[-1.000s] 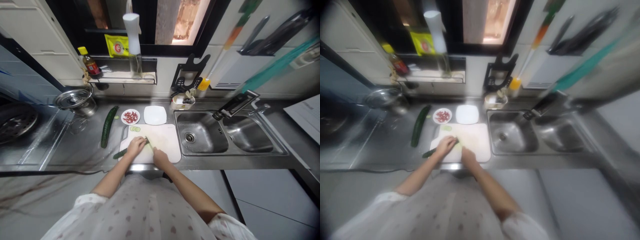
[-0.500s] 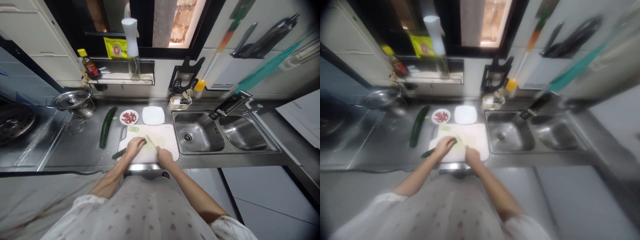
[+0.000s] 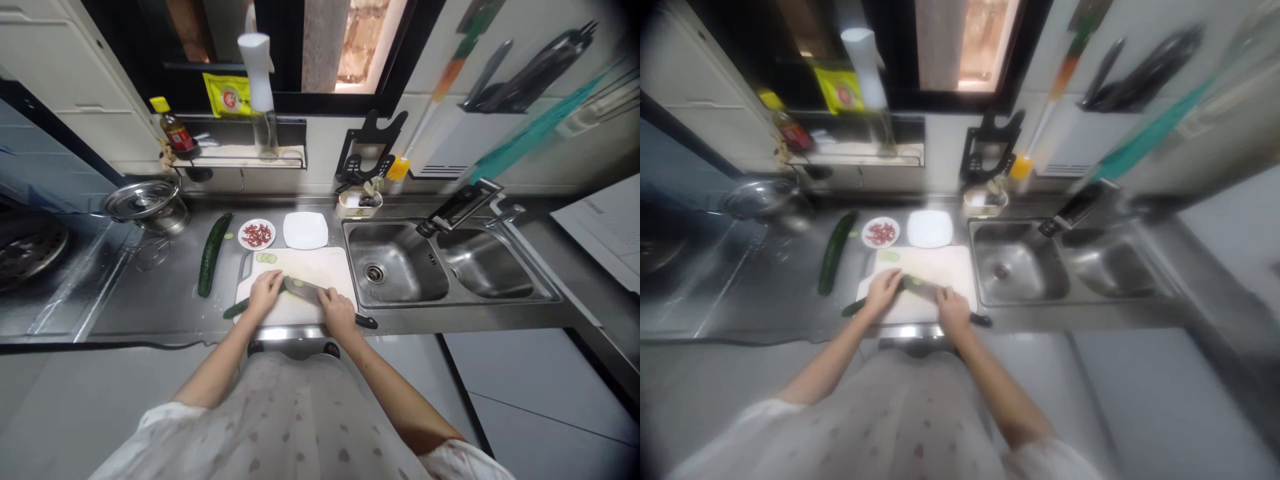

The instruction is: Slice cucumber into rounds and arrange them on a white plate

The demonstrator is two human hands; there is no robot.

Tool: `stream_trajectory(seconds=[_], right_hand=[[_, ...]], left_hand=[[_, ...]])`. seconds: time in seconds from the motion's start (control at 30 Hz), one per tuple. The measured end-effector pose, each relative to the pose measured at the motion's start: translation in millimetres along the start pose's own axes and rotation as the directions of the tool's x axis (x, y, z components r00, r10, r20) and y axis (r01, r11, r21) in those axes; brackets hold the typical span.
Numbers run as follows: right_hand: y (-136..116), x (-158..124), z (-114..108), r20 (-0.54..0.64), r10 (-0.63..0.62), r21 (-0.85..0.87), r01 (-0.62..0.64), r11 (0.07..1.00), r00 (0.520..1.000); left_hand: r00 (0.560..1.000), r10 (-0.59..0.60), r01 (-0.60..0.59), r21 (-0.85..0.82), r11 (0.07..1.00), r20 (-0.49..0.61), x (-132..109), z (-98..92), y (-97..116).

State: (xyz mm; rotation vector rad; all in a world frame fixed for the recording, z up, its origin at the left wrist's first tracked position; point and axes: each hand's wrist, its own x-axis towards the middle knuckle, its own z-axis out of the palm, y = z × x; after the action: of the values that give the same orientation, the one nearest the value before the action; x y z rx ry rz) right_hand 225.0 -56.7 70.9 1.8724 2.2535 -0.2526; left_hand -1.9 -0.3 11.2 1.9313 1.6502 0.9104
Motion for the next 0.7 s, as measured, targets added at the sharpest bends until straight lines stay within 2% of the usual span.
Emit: stream_trajectory(seconds=[0.13,0.27,0.47,0.6,0.7], right_hand=[[0,0,4,-0.050,0.001,0.003,-0.001,1.000,0.999],[1,-2,4,-0.081,-0.017,0.009,0.018,1.000,0.997],[3,-4,6,-0.106,-0.048,-0.005,0.048,0.999,0.993],[3,-2,10,-0.140,-0.062,0.005,0.064,0.998,0.988],[3,0,13,-0.197,-0.069,-0.001,0.070,0.998,0.978]], left_hand=[[0.999,0.027,-0.028,0.020,0.999,0.042,5,0.8,11],[0.989,0.021,-0.026,0.032,0.999,0.150,14,1.6,19],[0.959,-0.018,0.068,-0.171,0.983,0.281,26,-5.0,23],[0.958,-0.057,0.135,-0.267,0.954,0.280,28,-6.7,27],[0.966,-0.148,0.203,-0.268,0.942,0.213,32,-3.7,23]])
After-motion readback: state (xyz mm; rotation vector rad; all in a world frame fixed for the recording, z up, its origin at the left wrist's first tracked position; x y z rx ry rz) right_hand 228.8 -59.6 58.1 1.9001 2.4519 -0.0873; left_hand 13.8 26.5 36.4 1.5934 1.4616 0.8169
